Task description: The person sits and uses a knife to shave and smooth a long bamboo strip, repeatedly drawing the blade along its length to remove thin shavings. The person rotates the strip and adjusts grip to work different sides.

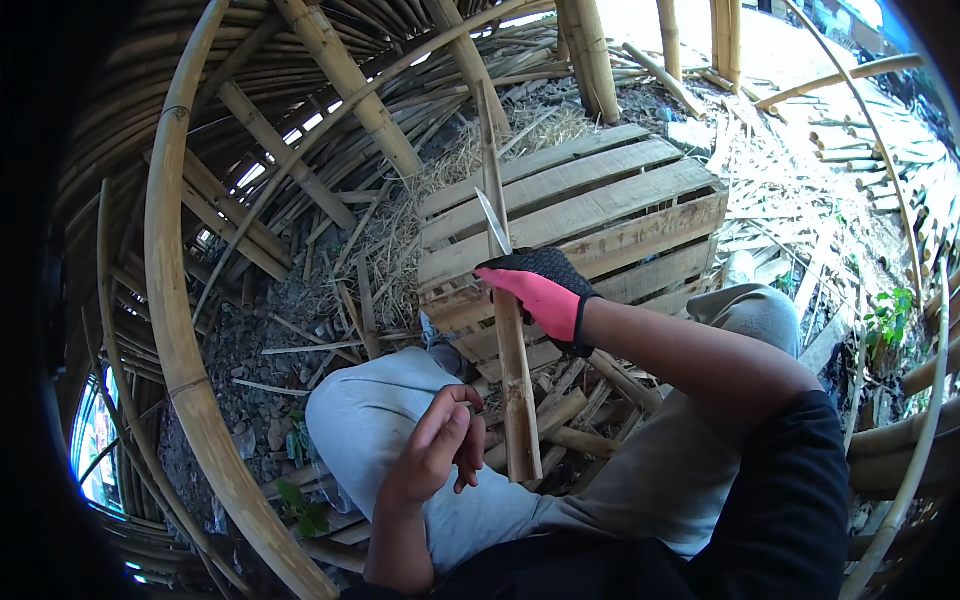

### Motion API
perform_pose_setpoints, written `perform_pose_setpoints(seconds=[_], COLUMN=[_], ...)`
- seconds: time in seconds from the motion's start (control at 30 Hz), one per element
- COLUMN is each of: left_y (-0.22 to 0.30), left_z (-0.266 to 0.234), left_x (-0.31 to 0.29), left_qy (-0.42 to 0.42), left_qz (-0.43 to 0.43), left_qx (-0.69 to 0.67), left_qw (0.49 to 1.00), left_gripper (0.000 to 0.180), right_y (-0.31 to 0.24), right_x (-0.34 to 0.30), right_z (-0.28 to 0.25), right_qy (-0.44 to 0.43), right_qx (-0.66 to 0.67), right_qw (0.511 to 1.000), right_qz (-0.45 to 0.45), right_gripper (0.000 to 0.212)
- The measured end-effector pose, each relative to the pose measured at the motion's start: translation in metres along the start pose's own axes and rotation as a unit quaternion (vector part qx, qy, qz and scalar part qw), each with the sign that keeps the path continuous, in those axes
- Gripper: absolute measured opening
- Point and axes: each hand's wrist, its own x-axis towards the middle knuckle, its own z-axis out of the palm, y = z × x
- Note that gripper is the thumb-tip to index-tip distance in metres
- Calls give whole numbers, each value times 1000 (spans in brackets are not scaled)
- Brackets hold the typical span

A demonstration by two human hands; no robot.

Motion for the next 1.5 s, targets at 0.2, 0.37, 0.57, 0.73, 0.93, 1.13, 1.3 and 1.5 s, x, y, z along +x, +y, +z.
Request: perform_pose_setpoints(seconds=[0.2,0.37,0.57,0.73,0.93,1.13,1.3,1.5], left_y=[-4,-5,-7,-5,19,72,93,126], left_z=[-6,-8,-13,-14,-22,-41,-44,-24], left_x=[-1,3,1,4,14,33,34,3], left_qy=[12,12,32,41,77,183,54,-4], left_qz=[15,12,13,44,262,424,593,623], left_qx=[-16,-23,-29,-43,-28,-131,-103,-33], left_qw=[1000,1000,999,997,962,877,797,782], left_gripper=[36,35,33,37,66,70,34,61], right_y=[-16,-5,-23,-40,-48,-37,-33,-50], right_x=[40,61,48,33,23,26,24,13], right_z=[-76,-166,-191,-188,-151,-127,-104,-85], right_qy=[186,362,445,405,246,61,-4,-39], right_qx=[-159,-453,-440,-354,-311,-337,-303,-244], right_qw=[969,812,774,833,905,902,914,943], right_qz=[-11,-69,-95,-130,-156,-262,-271,-224], right_gripper=[32,35,34,33,27,36,40,34])
